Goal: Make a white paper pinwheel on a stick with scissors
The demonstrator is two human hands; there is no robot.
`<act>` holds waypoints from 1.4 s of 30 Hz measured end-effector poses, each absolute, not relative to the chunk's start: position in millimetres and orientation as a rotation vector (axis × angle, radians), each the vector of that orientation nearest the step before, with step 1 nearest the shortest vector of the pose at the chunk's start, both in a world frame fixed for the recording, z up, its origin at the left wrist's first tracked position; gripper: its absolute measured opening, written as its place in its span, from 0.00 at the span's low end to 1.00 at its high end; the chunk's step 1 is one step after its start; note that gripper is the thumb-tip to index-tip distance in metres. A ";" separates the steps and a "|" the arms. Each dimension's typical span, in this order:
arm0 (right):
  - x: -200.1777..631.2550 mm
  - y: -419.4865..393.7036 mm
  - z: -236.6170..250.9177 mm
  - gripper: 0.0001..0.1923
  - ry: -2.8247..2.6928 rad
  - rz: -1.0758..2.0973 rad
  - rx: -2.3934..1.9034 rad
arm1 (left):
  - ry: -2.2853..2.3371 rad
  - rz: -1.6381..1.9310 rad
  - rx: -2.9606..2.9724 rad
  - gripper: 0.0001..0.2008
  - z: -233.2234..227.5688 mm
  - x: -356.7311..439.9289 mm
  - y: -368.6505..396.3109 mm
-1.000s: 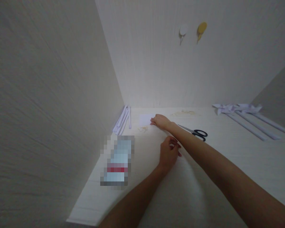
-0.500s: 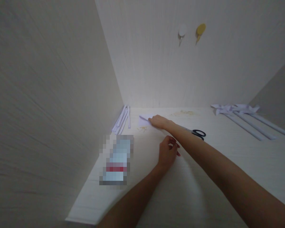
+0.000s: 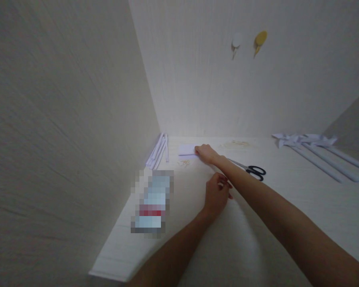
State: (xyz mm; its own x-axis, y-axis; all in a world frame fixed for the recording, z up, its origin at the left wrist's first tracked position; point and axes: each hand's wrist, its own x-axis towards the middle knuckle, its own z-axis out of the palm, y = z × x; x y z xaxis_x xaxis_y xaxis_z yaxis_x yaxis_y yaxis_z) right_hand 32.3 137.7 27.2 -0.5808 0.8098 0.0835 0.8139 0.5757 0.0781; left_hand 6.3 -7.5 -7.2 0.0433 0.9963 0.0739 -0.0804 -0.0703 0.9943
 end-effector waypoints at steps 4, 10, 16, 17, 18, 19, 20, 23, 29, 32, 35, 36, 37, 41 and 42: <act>32.4 146.2 23.0 0.11 -2.711 -0.122 -1.419 | 1.093 1.241 1.220 0.06 -9.3 6.1 -7.2; 35.9 149.8 17.9 0.11 -2.648 -0.070 -1.432 | 1.112 1.227 1.228 0.05 -8.1 5.8 -7.8; 35.4 149.9 18.0 0.10 -2.635 -0.037 -1.423 | 1.111 1.230 1.207 0.05 -4.9 6.6 -8.7; 34.8 150.2 18.0 0.09 -2.635 -0.036 -1.423 | 1.109 1.226 1.203 0.05 -4.3 6.7 -8.7; 34.2 150.5 18.0 0.09 -2.634 -0.036 -1.422 | 1.108 1.222 1.201 0.05 -3.8 6.7 -8.7; 33.7 150.7 18.1 0.09 -2.633 -0.037 -1.422 | 1.109 1.219 1.199 0.05 -3.4 6.8 -8.8; 33.4 150.8 18.1 0.09 -2.633 -0.037 -1.420 | 1.110 1.216 1.198 0.05 -3.1 6.8 -8.9; 33.5 150.5 18.4 0.09 -2.632 -0.037 -1.411 | 1.118 1.219 1.199 0.05 -2.5 6.9 -9.5; 35.9 147.8 19.2 0.10 -2.627 -0.031 -1.415 | 1.134 1.251 1.196 0.05 -1.0 7.5 -11.2; 36.5 146.2 19.0 0.11 -2.622 -0.025 -1.417 | 1.147 1.260 1.191 0.07 0.6 7.8 -11.9; 36.7 144.8 18.6 0.11 -2.613 -0.019 -1.420 | 1.155 1.262 1.187 0.06 1.6 8.0 -12.2; 36.7 144.3 18.4 0.11 -2.610 -0.016 -1.419 | 1.156 1.264 1.186 0.06 1.6 8.1 -12.2; 36.7 144.0 18.2 0.11 -2.607 -0.013 -1.418 | 1.159 1.265 1.185 0.06 1.5 8.1 -12.3; 36.5 143.5 16.8 0.11 -2.595 -0.005 -1.417 | 1.180 1.256 1.200 0.07 0.0 8.4 -13.2; 36.4 143.7 16.3 0.11 -2.591 -0.003 -1.418 | 1.184 1.254 1.210 0.06 -0.6 8.5 -13.6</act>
State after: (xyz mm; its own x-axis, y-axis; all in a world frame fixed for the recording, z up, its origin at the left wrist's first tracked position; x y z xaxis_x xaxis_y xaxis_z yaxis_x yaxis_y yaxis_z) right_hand 36.4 143.7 16.3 -0.5256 0.8346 0.1650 0.8350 0.5432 -0.0878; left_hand 8.5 -13.6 -0.6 -0.0125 0.9994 0.0336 -0.0242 -0.0339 0.9991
